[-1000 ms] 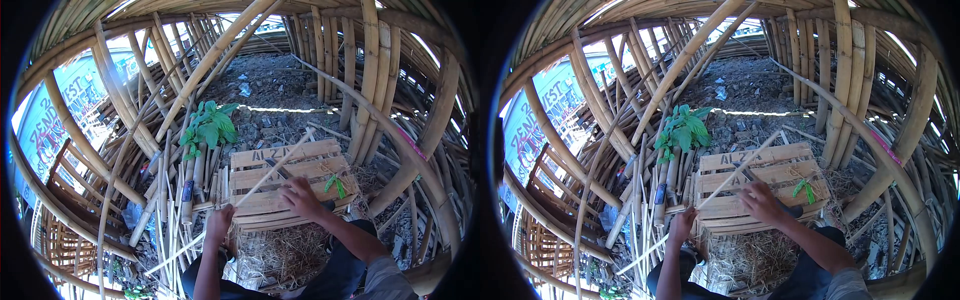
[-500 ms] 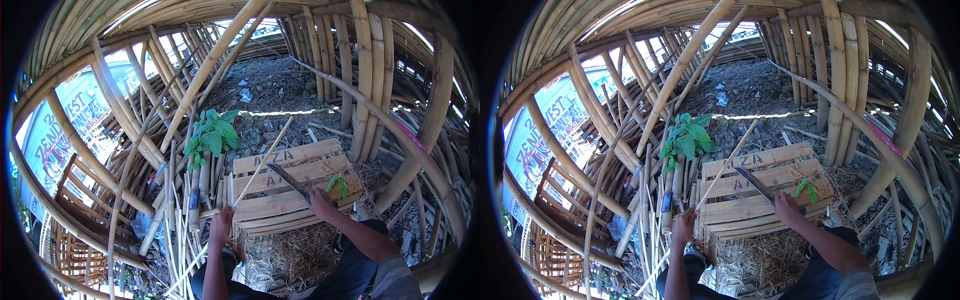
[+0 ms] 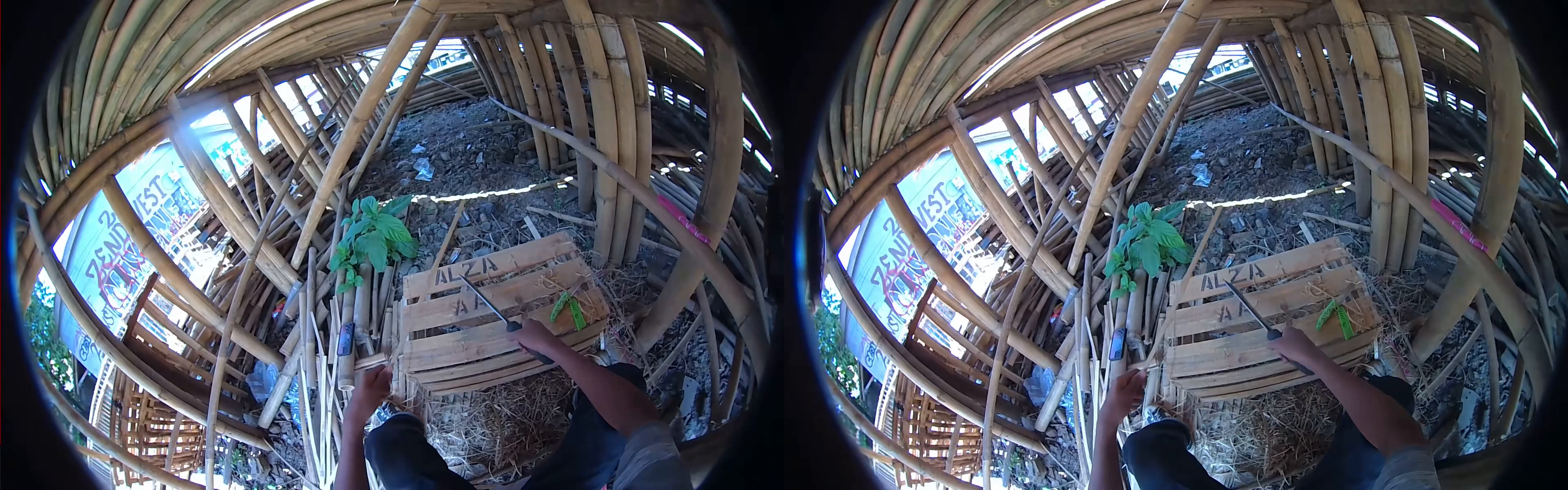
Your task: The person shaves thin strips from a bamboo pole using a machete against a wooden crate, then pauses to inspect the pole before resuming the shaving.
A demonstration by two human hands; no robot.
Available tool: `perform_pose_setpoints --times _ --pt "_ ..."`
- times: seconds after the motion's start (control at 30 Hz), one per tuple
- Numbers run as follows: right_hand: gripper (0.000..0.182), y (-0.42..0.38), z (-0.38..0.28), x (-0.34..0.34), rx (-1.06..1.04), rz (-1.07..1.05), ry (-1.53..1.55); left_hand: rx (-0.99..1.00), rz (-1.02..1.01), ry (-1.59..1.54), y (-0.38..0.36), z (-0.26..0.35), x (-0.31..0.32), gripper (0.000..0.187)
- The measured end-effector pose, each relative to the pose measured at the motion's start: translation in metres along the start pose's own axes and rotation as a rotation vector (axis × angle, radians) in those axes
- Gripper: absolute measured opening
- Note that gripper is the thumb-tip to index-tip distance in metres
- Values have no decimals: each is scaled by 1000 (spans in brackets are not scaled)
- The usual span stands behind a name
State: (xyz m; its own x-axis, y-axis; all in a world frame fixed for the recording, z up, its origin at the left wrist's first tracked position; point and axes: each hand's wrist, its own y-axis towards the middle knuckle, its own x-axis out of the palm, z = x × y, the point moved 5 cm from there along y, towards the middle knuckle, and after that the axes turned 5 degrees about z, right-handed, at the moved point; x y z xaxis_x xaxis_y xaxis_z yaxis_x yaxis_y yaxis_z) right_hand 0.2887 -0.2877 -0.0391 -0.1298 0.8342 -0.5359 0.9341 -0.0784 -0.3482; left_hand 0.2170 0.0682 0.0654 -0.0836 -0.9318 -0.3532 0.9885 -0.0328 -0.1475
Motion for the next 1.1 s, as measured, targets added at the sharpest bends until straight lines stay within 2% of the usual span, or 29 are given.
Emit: perform_pose_setpoints --times 0.03,0.07,0.1,0.2,0.27,0.3,0.43,0.53,0.6,0.7,0.73,0.83,0.93,1.1 --pt "25 -4 -2 -2 -33 -2 173 0 -5 4 -7 1 3 28" --pt "19 -8 -4 -5 -66 -3 344 -163 -64 -108 -14 -7 9 28" --pt "19 -12 -2 -10 -62 -2 347 -328 -123 -220 -23 -16 16 28" --pt "21 -28 -5 -25 -109 19 315 -412 -161 -306 -41 -25 28 28" --pt "21 -48 -17 -45 -283 166 392 -447 -150 -313 -48 -26 35 30" --pt "25 -53 -18 -48 -249 72 551 -485 -191 -393 -52 -29 40 31" --pt "27 -57 -10 -48 -256 12 564 -576 -284 -546 -60 -60 71 33" --pt "22 -70 -11 -40 -212 40 296 -621 -324 -636 -69 -77 97 34" --pt "25 -72 0 -26 -176 14 269 -679 -321 -719 -78 -83 110 34" --pt "37 -67 12 4 -483 99 -82 -762 -387 -821 -88 -96 122 37" --pt "37 -69 16 9 -470 90 -80 -801 -397 -847 -92 -101 124 38" --pt "42 -78 14 25 -461 -36 -378 -849 -399 -884 -93 -115 126 40" --pt "42 -81 21 45 -449 -115 -437 -815 -363 -800 -97 -114 125 41" --pt "40 -104 14 50 -539 -104 -532 -746 -275 -654 -107 -116 130 39"
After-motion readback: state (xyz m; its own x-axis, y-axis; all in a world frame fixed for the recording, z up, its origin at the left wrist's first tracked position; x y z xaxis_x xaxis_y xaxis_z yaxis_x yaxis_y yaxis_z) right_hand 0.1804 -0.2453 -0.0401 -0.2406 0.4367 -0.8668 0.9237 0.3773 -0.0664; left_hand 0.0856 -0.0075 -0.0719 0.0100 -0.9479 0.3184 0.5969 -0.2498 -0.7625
